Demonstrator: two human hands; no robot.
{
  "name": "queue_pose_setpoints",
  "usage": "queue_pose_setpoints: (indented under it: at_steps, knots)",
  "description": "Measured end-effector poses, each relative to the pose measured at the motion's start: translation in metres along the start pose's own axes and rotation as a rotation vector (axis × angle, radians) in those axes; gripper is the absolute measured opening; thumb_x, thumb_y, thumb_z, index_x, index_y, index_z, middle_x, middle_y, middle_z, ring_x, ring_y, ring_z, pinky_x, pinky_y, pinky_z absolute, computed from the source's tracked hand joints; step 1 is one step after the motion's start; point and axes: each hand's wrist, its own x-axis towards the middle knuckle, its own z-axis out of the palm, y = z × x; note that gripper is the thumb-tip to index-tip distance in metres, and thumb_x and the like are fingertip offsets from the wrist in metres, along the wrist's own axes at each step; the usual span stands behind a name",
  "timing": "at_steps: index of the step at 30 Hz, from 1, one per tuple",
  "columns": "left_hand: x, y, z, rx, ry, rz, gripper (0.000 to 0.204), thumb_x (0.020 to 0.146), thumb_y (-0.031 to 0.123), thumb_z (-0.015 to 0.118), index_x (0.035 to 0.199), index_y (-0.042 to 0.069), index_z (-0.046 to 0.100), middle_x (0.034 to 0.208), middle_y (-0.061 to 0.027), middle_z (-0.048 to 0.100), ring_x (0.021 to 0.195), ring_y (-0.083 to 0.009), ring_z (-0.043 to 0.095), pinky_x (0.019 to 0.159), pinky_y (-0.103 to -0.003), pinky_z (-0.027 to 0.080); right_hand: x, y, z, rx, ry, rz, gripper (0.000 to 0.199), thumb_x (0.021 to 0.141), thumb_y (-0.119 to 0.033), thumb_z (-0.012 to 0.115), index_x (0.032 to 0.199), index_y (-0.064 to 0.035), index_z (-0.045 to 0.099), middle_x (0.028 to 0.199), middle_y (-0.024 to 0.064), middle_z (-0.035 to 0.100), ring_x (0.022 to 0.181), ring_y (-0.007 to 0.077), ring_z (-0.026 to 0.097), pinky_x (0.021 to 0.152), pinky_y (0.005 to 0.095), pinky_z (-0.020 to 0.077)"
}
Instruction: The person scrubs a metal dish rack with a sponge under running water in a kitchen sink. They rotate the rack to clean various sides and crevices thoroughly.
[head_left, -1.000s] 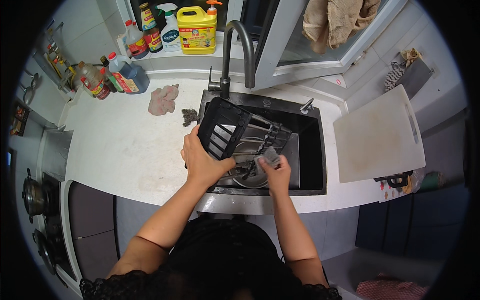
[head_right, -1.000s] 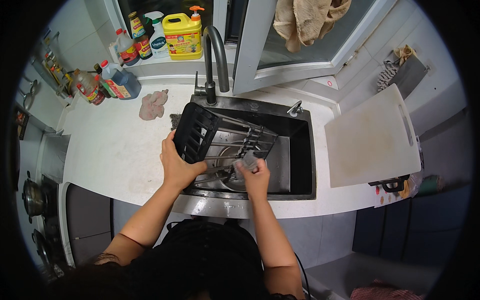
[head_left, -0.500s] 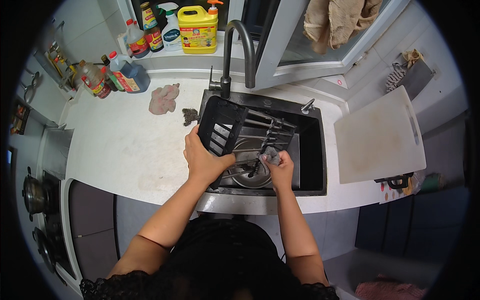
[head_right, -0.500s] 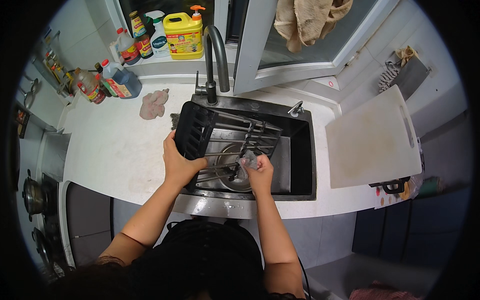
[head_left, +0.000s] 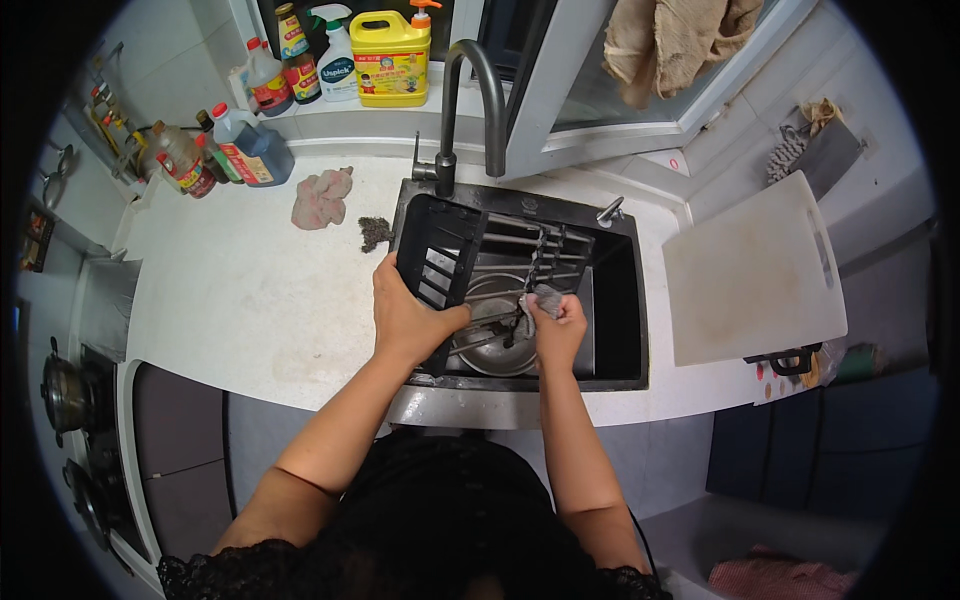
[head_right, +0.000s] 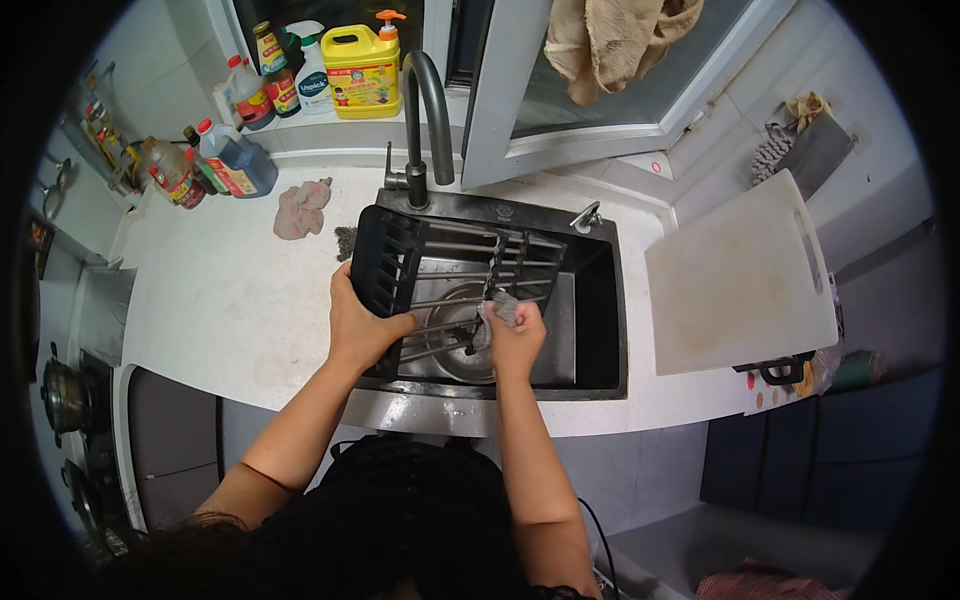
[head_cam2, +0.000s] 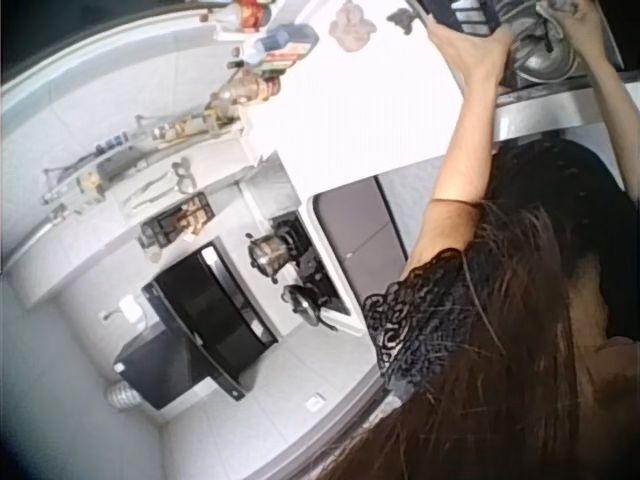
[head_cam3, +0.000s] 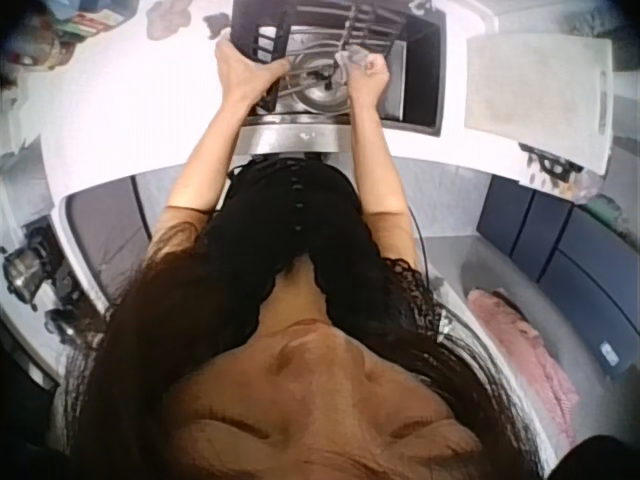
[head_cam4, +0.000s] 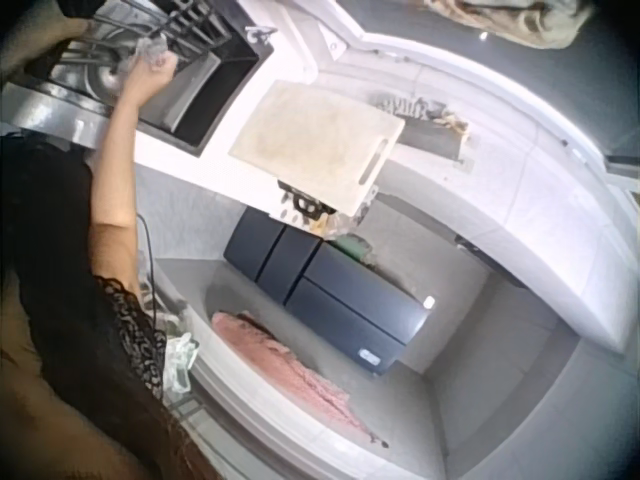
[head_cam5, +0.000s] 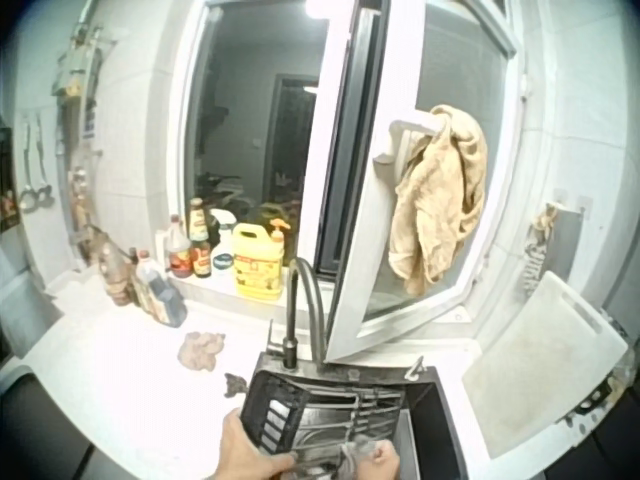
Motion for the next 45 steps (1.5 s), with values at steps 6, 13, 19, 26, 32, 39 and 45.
queue_pose_setpoints:
  at_steps: [6,13,19,26,32,39,45]
  knots:
    - [0.005,-0.002,-0.010,0.002,0.016,-0.060,0.090,0.054,0.023,0.082,0.125,-0.006,0.033,0.114,-0.0217,0.050,0.105,-0.0308,0.053,0.092,-0.036,0.043,-0.024,-0.017,-0.012,0.012,-0.258,-0.003,0.023,0.072,0.001,0.074,0.086,-0.0056,0.057,0.081,0.0006,0.061,0.066,0.0058,0.050,0.059,0.0215,0.0424]
    - [0.002,0.004,-0.005,0.014,-0.082,-0.024,0.095,0.053,0.024,0.082,0.126,-0.005,0.029,0.111,-0.0205,0.052,0.101,-0.0310,0.055,0.089,-0.037,0.045,-0.024,-0.018,0.005,-0.579,-0.022,-0.443,0.029,0.063,0.003,0.071,0.082,-0.0042,0.050,0.080,0.0077,0.051,0.067,0.0240,0.051,0.061,0.0336,0.0429]
    - [0.004,0.006,-0.014,0.031,-0.080,-0.061,0.096,0.052,0.025,0.082,0.127,-0.004,0.029,0.111,-0.0199,0.053,0.101,-0.0306,0.056,0.089,-0.036,0.045,-0.013,-0.012,-0.007,-0.410,-0.250,-0.105,0.025,0.065,0.003,0.074,0.081,-0.0029,0.056,0.075,0.0039,0.058,0.064,0.0129,0.055,0.060,0.0259,0.0437]
    - [0.004,0.004,-0.037,0.003,-0.128,-0.062,0.096,0.052,0.027,0.081,0.128,-0.004,0.031,0.112,-0.0204,0.054,0.102,-0.0312,0.057,0.090,-0.037,0.045,0.022,-0.021,-0.035,0.256,-0.088,0.230,0.019,0.085,-0.002,0.062,0.104,0.0005,0.059,0.088,0.0062,0.068,0.075,0.0116,0.063,0.067,0.0241,0.0491]
    - [-0.010,0.017,-0.051,-0.053,-0.140,0.022,0.098,0.048,0.025,0.082,0.127,0.000,0.030,0.107,-0.0175,0.056,0.094,-0.0290,0.059,0.084,-0.037,0.047,0.035,-0.034,-0.016,-0.383,0.036,-0.203,0.019,0.080,-0.012,0.071,0.092,-0.0009,0.061,0.070,-0.0018,0.053,0.062,0.0068,0.043,0.059,0.0217,0.0388]
    - [-0.011,0.025,-0.068,-0.033,-0.121,0.192,0.099,0.046,0.024,0.081,0.127,0.001,0.029,0.101,-0.0177,0.059,0.086,-0.0305,0.062,0.079,-0.038,0.049,0.039,-0.062,-0.017,0.150,-0.311,0.054,0.015,0.079,-0.003,0.070,0.090,-0.0026,0.060,0.075,-0.0038,0.057,0.064,0.0036,0.049,0.059,0.0185,0.0394]
    - [-0.021,0.025,-0.062,-0.045,-0.121,0.187,0.098,0.047,0.026,0.080,0.128,0.002,0.030,0.101,-0.0164,0.059,0.088,-0.0319,0.062,0.080,-0.039,0.049,0.028,-0.041,-0.011,0.289,-0.130,0.045,0.016,0.077,0.003,0.063,0.091,-0.0023,0.059,0.082,0.0004,0.063,0.070,0.0059,0.057,0.064,0.0200,0.0443]
